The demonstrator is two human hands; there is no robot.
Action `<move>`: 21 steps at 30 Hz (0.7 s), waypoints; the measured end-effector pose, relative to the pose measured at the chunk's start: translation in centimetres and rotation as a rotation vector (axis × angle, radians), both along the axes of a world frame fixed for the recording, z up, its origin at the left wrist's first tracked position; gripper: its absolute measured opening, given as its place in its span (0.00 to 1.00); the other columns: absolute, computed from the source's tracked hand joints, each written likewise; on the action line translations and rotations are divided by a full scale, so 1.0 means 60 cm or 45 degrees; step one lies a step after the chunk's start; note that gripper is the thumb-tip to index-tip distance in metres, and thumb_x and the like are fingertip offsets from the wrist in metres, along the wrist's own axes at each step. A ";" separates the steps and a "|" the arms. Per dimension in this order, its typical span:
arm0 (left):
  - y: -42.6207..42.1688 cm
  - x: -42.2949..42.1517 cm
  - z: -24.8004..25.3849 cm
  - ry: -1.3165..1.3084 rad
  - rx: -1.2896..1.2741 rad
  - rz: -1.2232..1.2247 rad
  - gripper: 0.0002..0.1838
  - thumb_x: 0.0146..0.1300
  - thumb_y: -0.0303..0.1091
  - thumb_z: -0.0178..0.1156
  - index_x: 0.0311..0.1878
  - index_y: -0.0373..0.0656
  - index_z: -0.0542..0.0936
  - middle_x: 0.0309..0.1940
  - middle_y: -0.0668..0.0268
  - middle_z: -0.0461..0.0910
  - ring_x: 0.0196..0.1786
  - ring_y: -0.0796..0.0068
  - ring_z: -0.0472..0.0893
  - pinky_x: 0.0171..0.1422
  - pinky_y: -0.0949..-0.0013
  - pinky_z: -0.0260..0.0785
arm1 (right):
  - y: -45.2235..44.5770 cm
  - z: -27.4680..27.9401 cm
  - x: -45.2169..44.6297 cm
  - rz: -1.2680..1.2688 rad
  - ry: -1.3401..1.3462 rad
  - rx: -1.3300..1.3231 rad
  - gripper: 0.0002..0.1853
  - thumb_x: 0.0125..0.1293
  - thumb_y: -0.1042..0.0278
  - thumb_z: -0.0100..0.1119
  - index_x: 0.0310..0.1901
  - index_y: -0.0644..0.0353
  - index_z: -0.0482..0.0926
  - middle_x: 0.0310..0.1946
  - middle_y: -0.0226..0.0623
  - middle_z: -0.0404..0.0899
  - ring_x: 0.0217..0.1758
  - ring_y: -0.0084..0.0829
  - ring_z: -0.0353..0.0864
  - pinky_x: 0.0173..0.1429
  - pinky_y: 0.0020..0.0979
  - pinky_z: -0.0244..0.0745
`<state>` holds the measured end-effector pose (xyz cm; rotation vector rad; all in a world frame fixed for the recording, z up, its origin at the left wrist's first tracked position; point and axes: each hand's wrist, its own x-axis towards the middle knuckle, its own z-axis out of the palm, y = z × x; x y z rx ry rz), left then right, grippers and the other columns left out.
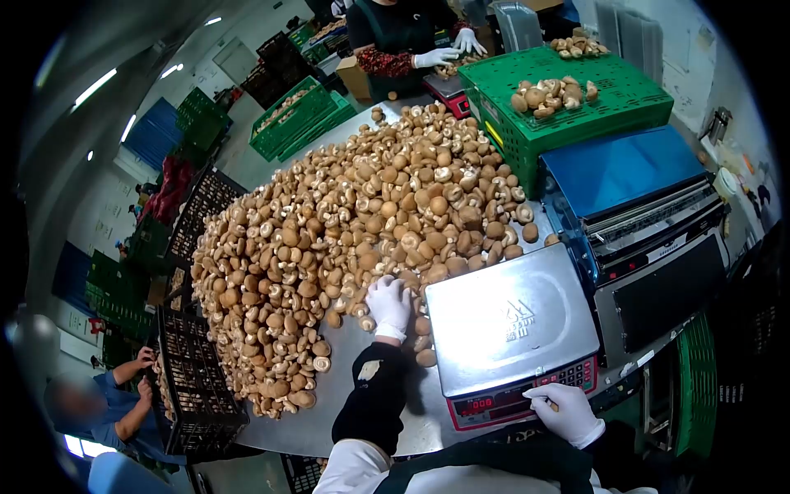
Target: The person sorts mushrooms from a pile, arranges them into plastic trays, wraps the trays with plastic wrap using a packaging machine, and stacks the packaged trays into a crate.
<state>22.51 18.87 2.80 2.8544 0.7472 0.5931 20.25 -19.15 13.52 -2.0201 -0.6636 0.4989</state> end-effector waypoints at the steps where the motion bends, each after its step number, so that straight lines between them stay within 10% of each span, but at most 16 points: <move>1: -0.005 -0.008 0.006 -0.183 -0.006 -0.046 0.11 0.56 0.33 0.61 0.43 0.45 0.79 0.43 0.64 0.76 0.47 0.62 0.74 0.51 0.60 0.66 | -0.004 -0.003 0.000 -0.006 -0.003 0.007 0.08 0.58 0.73 0.56 0.38 0.60 0.83 0.31 0.41 0.83 0.34 0.35 0.84 0.39 0.27 0.77; 7: -0.126 -0.139 0.116 -0.526 -1.594 -0.265 0.12 0.64 0.20 0.51 0.51 0.37 0.71 0.49 0.60 0.75 0.51 0.73 0.76 0.56 0.72 0.69 | 0.024 -0.004 0.001 0.023 0.487 0.148 0.11 0.62 0.73 0.54 0.45 0.66 0.80 0.30 0.38 0.83 0.30 0.22 0.81 0.36 0.22 0.74; 15: -0.270 -0.273 0.104 -0.563 -1.623 -0.548 0.20 0.54 0.13 0.59 0.50 0.37 0.71 0.60 0.51 0.66 0.64 0.63 0.69 0.67 0.64 0.62 | 0.135 -0.005 -0.018 0.391 0.840 0.242 0.24 0.62 0.70 0.59 0.59 0.65 0.67 0.38 0.33 0.79 0.30 0.16 0.75 0.34 0.16 0.70; 21: -0.287 -0.285 0.105 -0.699 -2.067 -0.203 0.28 0.54 0.15 0.61 0.59 0.33 0.65 0.60 0.55 0.67 0.63 0.67 0.68 0.67 0.66 0.62 | 0.141 -0.027 -0.032 0.423 0.693 0.103 0.21 0.62 0.74 0.58 0.57 0.66 0.69 0.37 0.33 0.79 0.29 0.16 0.75 0.34 0.17 0.71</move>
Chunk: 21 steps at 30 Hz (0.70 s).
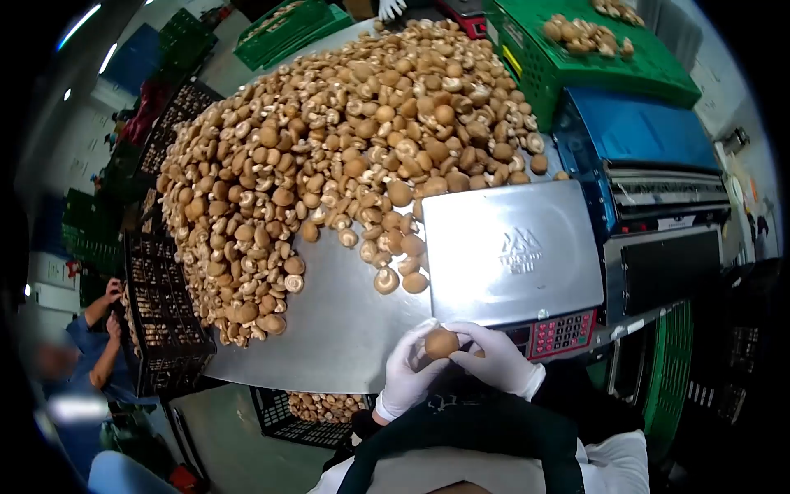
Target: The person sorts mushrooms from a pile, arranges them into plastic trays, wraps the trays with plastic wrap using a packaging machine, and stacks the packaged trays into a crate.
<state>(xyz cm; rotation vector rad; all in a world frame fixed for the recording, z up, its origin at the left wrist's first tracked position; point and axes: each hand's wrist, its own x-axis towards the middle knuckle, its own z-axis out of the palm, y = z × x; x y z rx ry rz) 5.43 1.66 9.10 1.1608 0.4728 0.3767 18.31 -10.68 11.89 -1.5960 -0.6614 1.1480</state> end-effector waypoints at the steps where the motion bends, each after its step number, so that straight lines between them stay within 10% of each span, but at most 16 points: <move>1: 0.017 0.003 -0.017 -0.012 -0.034 -0.004 0.29 0.55 0.15 0.60 0.61 0.32 0.64 0.59 0.56 0.67 0.62 0.67 0.69 0.66 0.66 0.62 | -0.001 -0.007 -0.004 -0.056 0.130 -0.021 0.21 0.62 0.75 0.57 0.57 0.66 0.70 0.37 0.32 0.79 0.29 0.16 0.75 0.34 0.18 0.71; 6: 0.137 0.089 0.057 -0.039 -0.029 0.341 0.35 0.62 0.17 0.50 0.71 0.33 0.48 0.72 0.52 0.47 0.72 0.64 0.55 0.73 0.66 0.52 | -0.006 -0.025 0.006 -0.124 0.460 -0.065 0.17 0.64 0.76 0.54 0.54 0.69 0.72 0.38 0.34 0.78 0.31 0.17 0.73 0.38 0.19 0.71; 11: 0.139 0.091 0.093 -0.060 0.776 0.233 0.34 0.63 0.18 0.49 0.72 0.37 0.49 0.74 0.55 0.44 0.75 0.64 0.48 0.75 0.64 0.46 | 0.001 -0.010 0.023 -0.168 0.489 0.109 0.15 0.63 0.78 0.51 0.52 0.69 0.72 0.45 0.39 0.76 0.50 0.28 0.73 0.59 0.28 0.66; 15: 0.054 0.047 -0.009 -0.231 -0.952 -0.289 0.29 0.74 0.45 0.36 0.72 0.40 0.50 0.67 0.59 0.58 0.68 0.64 0.63 0.68 0.60 0.61 | 0.030 0.029 0.019 0.039 -0.010 0.393 0.21 0.59 0.80 0.52 0.56 0.67 0.70 0.59 0.44 0.67 0.64 0.32 0.65 0.66 0.33 0.61; 18: 0.048 -0.008 0.002 -0.225 -1.313 -0.228 0.28 0.74 0.46 0.35 0.71 0.40 0.53 0.63 0.57 0.61 0.61 0.67 0.68 0.63 0.63 0.65 | 0.059 0.019 0.024 0.531 -0.206 0.404 0.20 0.58 0.80 0.53 0.55 0.67 0.71 0.56 0.43 0.73 0.61 0.35 0.71 0.66 0.34 0.62; 21: 0.075 -0.122 -0.020 -0.105 -0.551 0.211 0.16 0.70 0.38 0.45 0.28 0.42 0.75 0.24 0.70 0.75 0.24 0.82 0.70 0.30 0.81 0.60 | 0.115 0.037 0.040 0.489 -0.528 0.385 0.14 0.57 0.79 0.55 0.47 0.63 0.76 0.46 0.43 0.77 0.51 0.40 0.77 0.57 0.34 0.70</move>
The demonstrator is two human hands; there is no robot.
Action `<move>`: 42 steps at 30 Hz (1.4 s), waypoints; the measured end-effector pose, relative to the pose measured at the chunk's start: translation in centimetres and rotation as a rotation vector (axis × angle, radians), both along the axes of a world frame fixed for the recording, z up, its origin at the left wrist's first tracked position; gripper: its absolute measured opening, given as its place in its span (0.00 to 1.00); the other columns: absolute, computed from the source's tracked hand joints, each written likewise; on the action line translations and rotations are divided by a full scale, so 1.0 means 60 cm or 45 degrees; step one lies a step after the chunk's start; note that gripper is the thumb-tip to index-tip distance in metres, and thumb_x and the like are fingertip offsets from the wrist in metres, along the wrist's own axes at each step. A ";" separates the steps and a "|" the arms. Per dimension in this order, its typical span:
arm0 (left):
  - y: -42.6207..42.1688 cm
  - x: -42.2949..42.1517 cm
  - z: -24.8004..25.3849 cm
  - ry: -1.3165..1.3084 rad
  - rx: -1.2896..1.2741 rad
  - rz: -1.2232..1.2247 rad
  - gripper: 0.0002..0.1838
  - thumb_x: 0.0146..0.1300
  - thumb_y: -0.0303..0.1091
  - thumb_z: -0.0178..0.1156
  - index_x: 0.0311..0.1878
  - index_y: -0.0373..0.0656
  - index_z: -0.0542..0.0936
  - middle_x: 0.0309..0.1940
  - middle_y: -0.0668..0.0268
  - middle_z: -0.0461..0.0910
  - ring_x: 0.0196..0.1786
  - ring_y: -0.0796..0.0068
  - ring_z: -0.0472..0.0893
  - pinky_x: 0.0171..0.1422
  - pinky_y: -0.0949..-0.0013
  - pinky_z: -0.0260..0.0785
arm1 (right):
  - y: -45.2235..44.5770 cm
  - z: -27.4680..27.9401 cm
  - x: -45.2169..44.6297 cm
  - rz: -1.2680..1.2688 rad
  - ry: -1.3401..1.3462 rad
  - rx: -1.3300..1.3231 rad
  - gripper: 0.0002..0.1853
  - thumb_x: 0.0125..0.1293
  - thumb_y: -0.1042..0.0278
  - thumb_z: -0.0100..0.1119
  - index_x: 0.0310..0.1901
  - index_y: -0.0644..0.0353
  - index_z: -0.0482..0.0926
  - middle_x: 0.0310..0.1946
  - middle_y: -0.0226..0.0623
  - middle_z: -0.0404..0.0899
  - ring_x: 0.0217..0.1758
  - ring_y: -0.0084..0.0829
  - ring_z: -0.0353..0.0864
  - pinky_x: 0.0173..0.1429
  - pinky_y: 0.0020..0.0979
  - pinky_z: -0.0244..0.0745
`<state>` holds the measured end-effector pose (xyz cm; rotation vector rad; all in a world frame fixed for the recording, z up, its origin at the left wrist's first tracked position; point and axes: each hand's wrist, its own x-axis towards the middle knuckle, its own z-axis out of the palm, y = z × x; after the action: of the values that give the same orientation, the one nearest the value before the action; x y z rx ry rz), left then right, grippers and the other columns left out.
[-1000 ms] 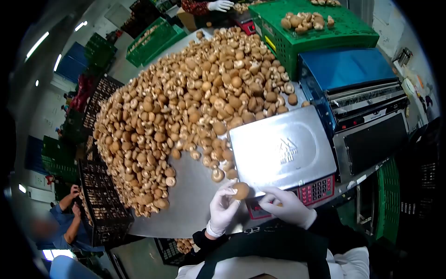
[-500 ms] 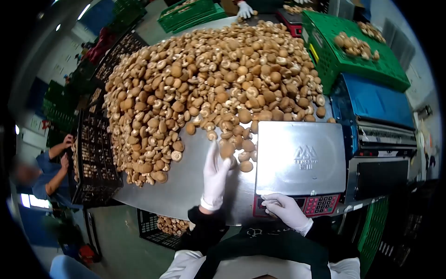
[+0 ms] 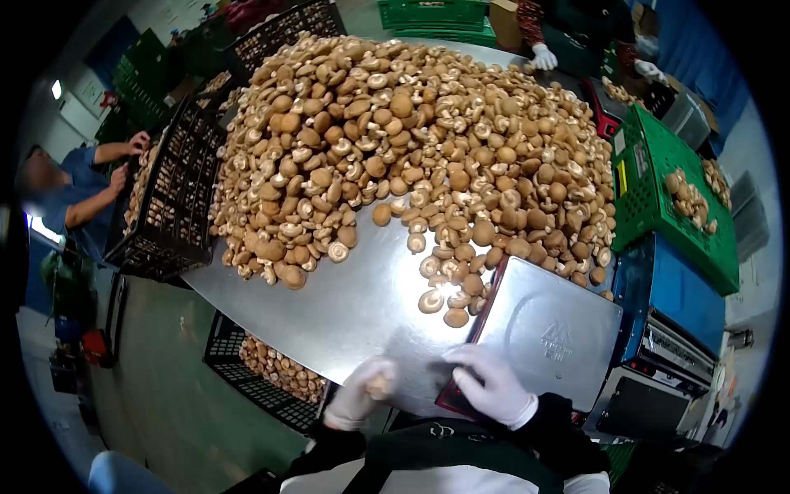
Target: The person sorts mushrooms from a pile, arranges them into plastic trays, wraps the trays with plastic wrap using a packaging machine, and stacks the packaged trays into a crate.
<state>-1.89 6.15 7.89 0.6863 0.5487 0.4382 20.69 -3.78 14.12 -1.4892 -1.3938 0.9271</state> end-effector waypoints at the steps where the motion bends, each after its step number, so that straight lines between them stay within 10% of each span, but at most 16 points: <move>1: 0.013 -0.046 0.014 0.188 -0.254 0.302 0.13 0.67 0.35 0.48 0.25 0.44 0.71 0.22 0.71 0.74 0.22 0.83 0.68 0.30 0.80 0.61 | 0.014 0.002 0.011 -0.041 -0.098 -0.016 0.13 0.57 0.78 0.55 0.46 0.63 0.76 0.44 0.43 0.78 0.49 0.40 0.77 0.54 0.34 0.71; 2: 0.016 -0.068 0.049 0.619 -0.019 0.748 0.12 0.66 0.35 0.49 0.27 0.43 0.73 0.20 0.72 0.72 0.20 0.82 0.68 0.29 0.79 0.62 | 0.022 0.002 0.022 -0.049 -0.165 -0.008 0.13 0.58 0.78 0.55 0.45 0.62 0.77 0.42 0.43 0.78 0.46 0.40 0.77 0.52 0.34 0.71; 7: 0.064 -0.298 -0.064 0.654 0.175 1.595 0.13 0.67 0.38 0.51 0.45 0.39 0.76 0.35 0.64 0.77 0.38 0.80 0.75 0.47 0.77 0.67 | 0.033 -0.011 0.048 -0.043 -0.171 -0.045 0.13 0.58 0.77 0.55 0.46 0.62 0.77 0.39 0.42 0.78 0.43 0.38 0.77 0.50 0.32 0.71; 9: 0.077 -0.376 -0.155 1.771 0.659 1.489 0.26 0.65 0.38 0.53 0.62 0.34 0.66 0.64 0.45 0.61 0.67 0.52 0.60 0.69 0.55 0.53 | 0.027 -0.014 0.046 -0.048 -0.131 -0.146 0.12 0.58 0.78 0.55 0.45 0.62 0.77 0.39 0.42 0.78 0.43 0.39 0.77 0.50 0.33 0.71; 11: 0.092 -0.317 -0.083 2.549 1.132 1.045 0.30 0.60 0.35 0.56 0.64 0.33 0.64 0.68 0.40 0.52 0.70 0.42 0.53 0.70 0.49 0.47 | 0.024 -0.011 0.043 -0.031 -0.200 -0.093 0.12 0.57 0.78 0.55 0.44 0.63 0.77 0.38 0.42 0.78 0.43 0.41 0.77 0.50 0.34 0.71; 17: 0.202 -0.120 -0.066 1.457 1.770 0.869 0.24 0.56 0.27 0.57 0.58 0.34 0.70 0.49 0.49 0.73 0.54 0.49 0.71 0.61 0.56 0.62 | -0.027 -0.031 0.056 -0.192 -0.417 -0.140 0.10 0.56 0.77 0.56 0.41 0.62 0.78 0.37 0.43 0.79 0.42 0.44 0.77 0.49 0.36 0.70; 27: 0.354 0.107 -0.136 1.938 2.213 0.224 0.26 0.53 0.36 0.62 0.57 0.46 0.70 0.48 0.58 0.72 0.46 0.56 0.74 0.49 0.55 0.67 | -0.072 -0.076 0.045 -0.343 -0.612 0.111 0.12 0.51 0.81 0.56 0.38 0.57 0.79 0.34 0.37 0.78 0.41 0.40 0.75 0.48 0.38 0.66; 34: 0.332 0.071 -0.120 1.614 2.006 0.139 0.28 0.54 0.37 0.63 0.60 0.49 0.69 0.49 0.56 0.70 0.50 0.52 0.74 0.49 0.58 0.72 | -0.076 -0.095 0.042 -0.394 -0.654 0.182 0.12 0.48 0.80 0.57 0.36 0.55 0.78 0.32 0.34 0.77 0.40 0.39 0.73 0.46 0.37 0.63; 37: 0.325 0.048 -0.218 0.907 1.671 0.685 0.25 0.64 0.40 0.57 0.62 0.45 0.67 0.50 0.59 0.72 0.45 0.64 0.76 0.45 0.64 0.73 | -0.069 -0.095 0.046 -0.401 -0.661 0.195 0.11 0.49 0.79 0.58 0.35 0.55 0.78 0.33 0.35 0.77 0.40 0.39 0.73 0.47 0.37 0.63; 40: 0.293 0.020 -0.133 -0.498 -0.456 0.154 0.25 0.72 0.43 0.41 0.65 0.37 0.61 0.53 0.51 0.71 0.40 0.62 0.75 0.39 0.66 0.74 | -0.073 -0.093 0.044 -0.375 -0.633 0.173 0.11 0.49 0.79 0.57 0.35 0.55 0.78 0.33 0.35 0.76 0.41 0.40 0.74 0.47 0.38 0.64; 42: 0.275 0.012 -0.146 -0.579 -0.675 0.151 0.26 0.72 0.42 0.41 0.65 0.34 0.60 0.53 0.50 0.70 0.41 0.61 0.75 0.40 0.66 0.74 | -0.069 -0.089 0.044 -0.383 -0.619 0.181 0.11 0.49 0.79 0.57 0.35 0.55 0.78 0.32 0.35 0.76 0.41 0.40 0.74 0.47 0.37 0.64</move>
<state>-1.18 22.67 -0.89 0.0364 0.2521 0.5141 23.33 -7.95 8.76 -1.8244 -1.4753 0.2794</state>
